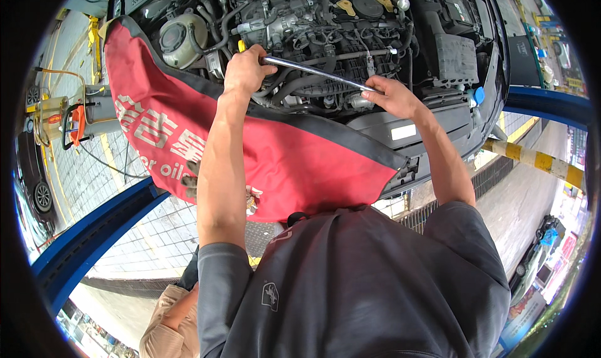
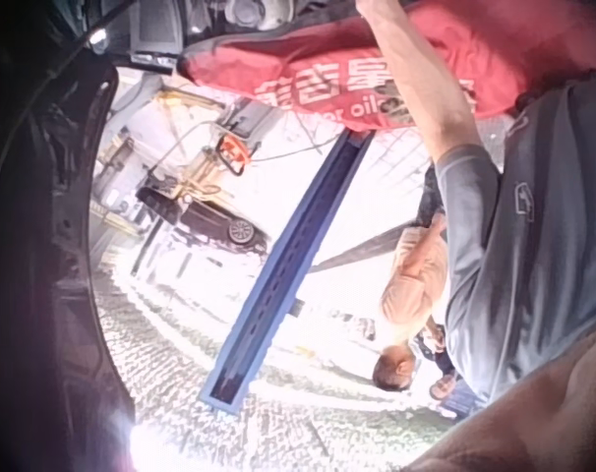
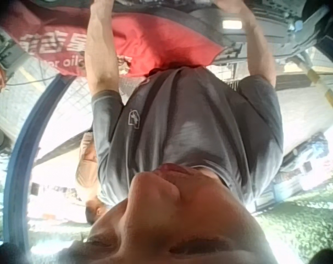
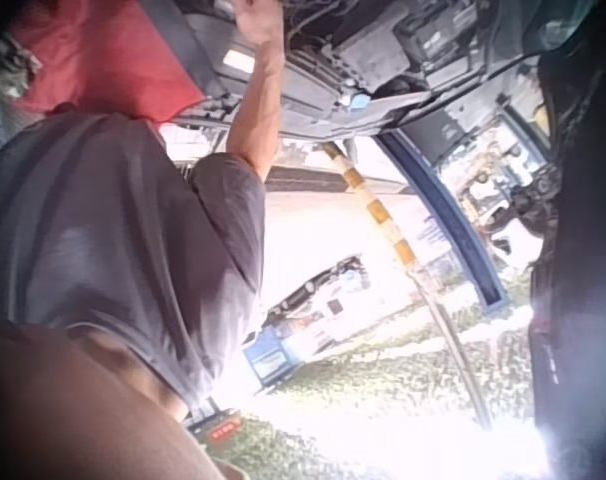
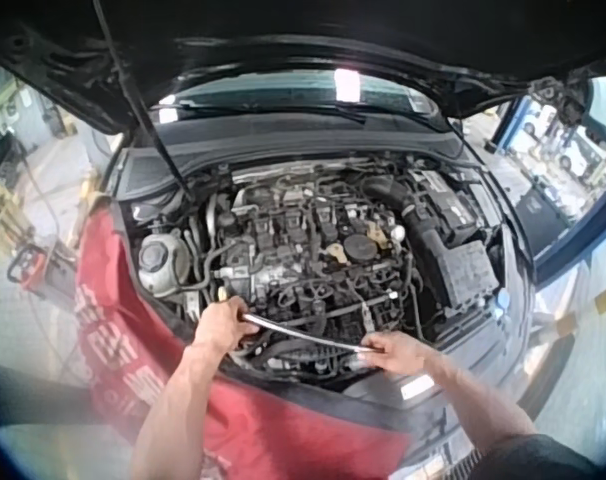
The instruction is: The person installs a new oil filter into the engine bay, secures it with a wrench, and then sprays a cleaning agent into the engine area. The task is performed in a professional auto repair shop with other people present.
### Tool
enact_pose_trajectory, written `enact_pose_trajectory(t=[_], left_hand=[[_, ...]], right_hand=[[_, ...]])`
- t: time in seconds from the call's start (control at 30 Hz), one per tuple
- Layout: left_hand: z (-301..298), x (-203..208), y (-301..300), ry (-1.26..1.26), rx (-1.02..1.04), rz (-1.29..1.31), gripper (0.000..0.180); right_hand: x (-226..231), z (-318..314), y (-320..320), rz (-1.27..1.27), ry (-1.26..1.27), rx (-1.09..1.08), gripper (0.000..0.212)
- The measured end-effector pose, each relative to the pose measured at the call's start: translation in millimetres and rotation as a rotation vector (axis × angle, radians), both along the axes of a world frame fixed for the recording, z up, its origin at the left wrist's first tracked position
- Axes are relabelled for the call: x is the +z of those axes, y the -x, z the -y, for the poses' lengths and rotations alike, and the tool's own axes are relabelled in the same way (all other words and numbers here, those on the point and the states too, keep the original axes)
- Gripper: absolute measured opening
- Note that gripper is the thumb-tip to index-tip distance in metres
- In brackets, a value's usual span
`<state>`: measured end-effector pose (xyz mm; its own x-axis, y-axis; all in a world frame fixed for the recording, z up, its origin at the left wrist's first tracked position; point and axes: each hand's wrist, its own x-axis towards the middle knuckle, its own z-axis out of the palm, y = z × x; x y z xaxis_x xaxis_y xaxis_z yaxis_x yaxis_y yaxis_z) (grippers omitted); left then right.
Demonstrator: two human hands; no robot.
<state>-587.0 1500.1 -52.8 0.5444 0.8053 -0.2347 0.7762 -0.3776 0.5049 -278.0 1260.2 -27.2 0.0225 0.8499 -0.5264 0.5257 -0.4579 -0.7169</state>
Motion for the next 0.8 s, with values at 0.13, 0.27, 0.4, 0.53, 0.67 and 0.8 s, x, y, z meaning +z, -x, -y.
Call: enact_pose_trajectory(t=[0.13,0.27,0.4,0.53,0.67,0.8], left_hand=[[-3.8,-3.3,2.0,0.016,-0.025,0.003,0.047],[-5.5,-9.4,5.7,-0.016,-0.042,-0.004,0.045],[-2.2,-8.0,9.7,0.024,-0.036,0.089,0.043],[0.6,1.2,11.3,-0.073,-0.106,0.087,0.038],[-2.8,6.3,12.0,-0.111,-0.069,0.125,0.033],[-1.2,5.8,14.6,-0.089,-0.065,0.060,0.039]], right_hand=[[1.4,37.5,61.5,-0.114,0.015,-0.198,0.035],[-7.5,78.2,191.3,-0.669,0.253,-0.639,0.032],[-20.1,58.2,304.2,-0.788,0.160,-0.758,0.027],[-14.6,60.5,291.5,-0.744,0.127,-0.659,0.038],[0.7,72.7,216.5,-0.608,0.225,-0.514,0.034],[21.5,58.0,111.0,-0.031,0.036,-0.198,0.046]])
